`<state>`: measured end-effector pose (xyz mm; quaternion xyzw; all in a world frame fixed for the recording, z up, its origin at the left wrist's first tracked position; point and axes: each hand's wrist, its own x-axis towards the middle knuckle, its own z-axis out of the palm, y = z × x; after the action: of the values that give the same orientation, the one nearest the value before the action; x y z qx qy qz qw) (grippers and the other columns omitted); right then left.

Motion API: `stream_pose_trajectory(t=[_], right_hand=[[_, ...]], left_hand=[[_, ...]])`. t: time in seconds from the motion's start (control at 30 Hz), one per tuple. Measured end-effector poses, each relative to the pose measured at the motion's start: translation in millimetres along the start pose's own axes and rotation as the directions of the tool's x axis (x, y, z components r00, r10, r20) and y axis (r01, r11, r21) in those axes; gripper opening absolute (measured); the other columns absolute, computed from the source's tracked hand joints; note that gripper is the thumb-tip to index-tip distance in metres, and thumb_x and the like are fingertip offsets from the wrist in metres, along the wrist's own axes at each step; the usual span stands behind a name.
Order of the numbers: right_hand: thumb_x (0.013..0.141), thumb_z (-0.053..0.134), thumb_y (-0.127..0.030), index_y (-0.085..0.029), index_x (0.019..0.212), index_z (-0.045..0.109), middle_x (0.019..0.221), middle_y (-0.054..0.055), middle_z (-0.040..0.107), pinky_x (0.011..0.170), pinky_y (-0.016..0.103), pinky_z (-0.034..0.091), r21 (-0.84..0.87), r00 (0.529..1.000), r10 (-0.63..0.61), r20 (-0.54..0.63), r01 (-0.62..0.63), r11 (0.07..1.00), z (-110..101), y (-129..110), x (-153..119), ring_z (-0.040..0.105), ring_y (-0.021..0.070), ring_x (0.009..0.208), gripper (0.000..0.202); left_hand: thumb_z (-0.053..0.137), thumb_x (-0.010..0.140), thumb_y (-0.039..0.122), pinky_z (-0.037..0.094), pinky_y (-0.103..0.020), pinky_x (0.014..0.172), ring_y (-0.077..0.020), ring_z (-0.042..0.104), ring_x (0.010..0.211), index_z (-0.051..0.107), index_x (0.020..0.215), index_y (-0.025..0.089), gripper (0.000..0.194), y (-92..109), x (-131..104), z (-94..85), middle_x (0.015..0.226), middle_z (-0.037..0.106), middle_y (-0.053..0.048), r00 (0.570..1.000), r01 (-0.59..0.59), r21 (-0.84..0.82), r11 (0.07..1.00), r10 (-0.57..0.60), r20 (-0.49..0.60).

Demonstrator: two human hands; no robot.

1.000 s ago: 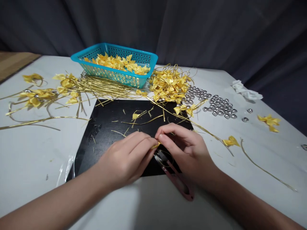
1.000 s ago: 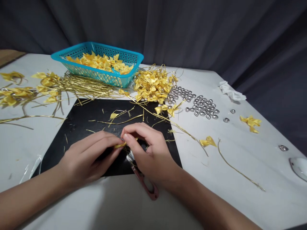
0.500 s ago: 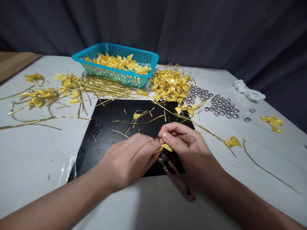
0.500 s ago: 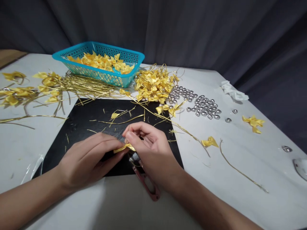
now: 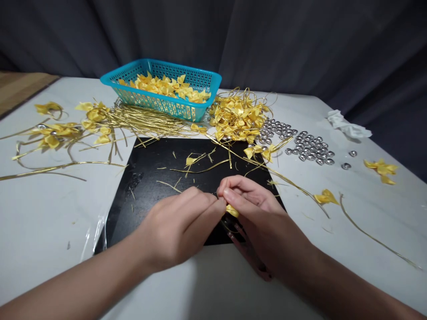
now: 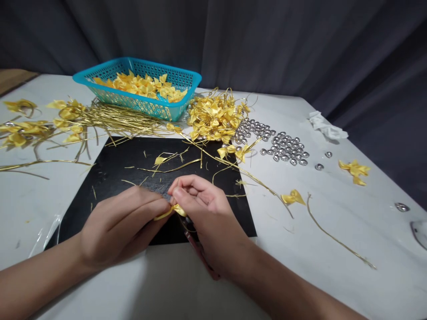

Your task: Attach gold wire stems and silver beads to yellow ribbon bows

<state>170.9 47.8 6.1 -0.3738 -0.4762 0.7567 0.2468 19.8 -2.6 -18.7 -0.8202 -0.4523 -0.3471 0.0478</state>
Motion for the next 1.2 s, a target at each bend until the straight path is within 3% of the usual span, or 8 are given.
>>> stream_pose_trajectory(t=[0.13, 0.27, 0.53, 0.7, 0.8, 0.93, 1.1, 1.2], right_hand=[[0.081, 0.06, -0.031, -0.019, 0.079, 0.049, 0.067, -0.004, 0.044, 0.039, 0.012, 0.03, 0.191, 0.995, 0.1, -0.016, -0.095, 0.977, 5, -4, -3, 0.041, 0.0038, 0.049, 0.016], [0.08, 0.06, -0.03, -0.019, 0.078, 0.049, 0.072, -0.004, 0.045, 0.044, 0.011, 0.03, 0.257, 0.984, 0.175, -0.02, -0.164, 0.952, 5, -3, -2, 0.042, 0.0037, 0.056, 0.016], [0.079, 0.06, -0.033, -0.018, 0.082, 0.054, 0.074, -0.002, 0.05, 0.05, 0.015, 0.036, 0.13, 0.999, 0.039, -0.022, -0.036, 0.991, -7, 1, 12, 0.046, 0.0053, 0.058, 0.017], [0.084, 0.051, -0.04, -0.017, 0.092, 0.058, 0.077, 0.001, 0.056, 0.058, 0.019, 0.047, -0.051, 0.998, -0.046, -0.036, 0.044, 0.998, -17, -2, 18, 0.053, 0.0084, 0.064, 0.025], [0.085, 0.049, -0.046, -0.018, 0.093, 0.056, 0.052, -0.005, 0.045, 0.041, 0.016, 0.039, -0.142, 0.991, 0.081, 0.111, -0.065, 0.988, -17, -4, 15, 0.045, 0.0065, 0.043, 0.031], [0.085, 0.05, -0.045, -0.018, 0.087, 0.057, 0.046, -0.008, 0.037, 0.029, 0.015, 0.026, -0.271, 0.914, 0.299, 0.274, -0.225, 0.936, -13, -8, 10, 0.034, 0.0043, 0.029, 0.029], [0.084, 0.052, -0.039, -0.015, 0.075, 0.057, 0.054, -0.005, 0.041, 0.037, 0.015, 0.027, -0.482, 0.987, 0.123, 0.099, -0.06, 0.874, -14, -20, 11, 0.036, 0.0036, 0.041, 0.026], [0.086, 0.048, -0.038, -0.014, 0.073, 0.059, 0.056, -0.003, 0.042, 0.042, 0.016, 0.025, -0.644, 0.993, 0.038, 0.113, 0.044, 0.764, -21, -29, 11, 0.036, 0.005, 0.048, 0.03]], left_hand=[[0.051, 0.082, 0.008, 0.044, -0.022, 0.05, -0.0124, 0.055, 0.059, 0.054, 0.091, 0.016, 0.012, 2, -1, -1.9, 0.07, 0.064, 0.0, 0.998, -0.003, 0.002, 1.0, 0.003, -0.06], [0.049, 0.083, 0.007, 0.045, -0.021, 0.053, -0.0124, 0.056, 0.063, 0.054, 0.091, 0.017, 0.014, 0, -4, -2.3, 0.073, 0.065, -0.001, 1.0, 0.005, -0.064, 0.998, -0.004, 0.008], [0.057, 0.081, 0.011, 0.047, -0.018, 0.066, -0.0096, 0.06, 0.07, 0.059, 0.082, 0.015, 0.005, -3, 11, -2.2, 0.076, 0.066, -0.002, 0.968, 0.246, -0.34, 0.908, -0.248, 0.039], [0.061, 0.079, 0.02, 0.045, -0.016, 0.054, -0.0086, 0.058, 0.06, 0.062, 0.075, 0.016, 0.006, -7, 15, -4.6, 0.068, 0.064, 0.001, 0.828, 0.517, -0.487, 0.704, -0.556, 0.075], [0.063, 0.078, 0.023, 0.044, -0.014, 0.053, -0.0072, 0.058, 0.06, 0.064, 0.074, 0.018, 0.007, -9, 16, -4.5, 0.068, 0.065, 0.003, 0.735, 0.583, -0.571, 0.578, -0.675, 0.067], [0.065, 0.076, 0.025, 0.042, -0.013, 0.055, -0.0066, 0.055, 0.061, 0.063, 0.073, 0.018, 0.007, -12, 17, -5.1, 0.068, 0.063, 0.004, 0.635, 0.612, -0.624, 0.485, -0.772, 0.023], [0.062, 0.077, 0.024, 0.04, -0.015, 0.054, -0.0066, 0.048, 0.058, 0.064, 0.073, 0.017, 0.008, -20, 15, -3.8, 0.065, 0.058, 0.004, 0.567, 0.575, -0.758, 0.308, -0.818, 0.098], [0.063, 0.077, 0.024, 0.039, -0.016, 0.053, -0.0069, 0.047, 0.057, 0.065, 0.075, 0.017, 0.007, -24, 13, -1.6, 0.065, 0.058, 0.003, 0.509, 0.558, -0.803, 0.211, -0.851, 0.13]])
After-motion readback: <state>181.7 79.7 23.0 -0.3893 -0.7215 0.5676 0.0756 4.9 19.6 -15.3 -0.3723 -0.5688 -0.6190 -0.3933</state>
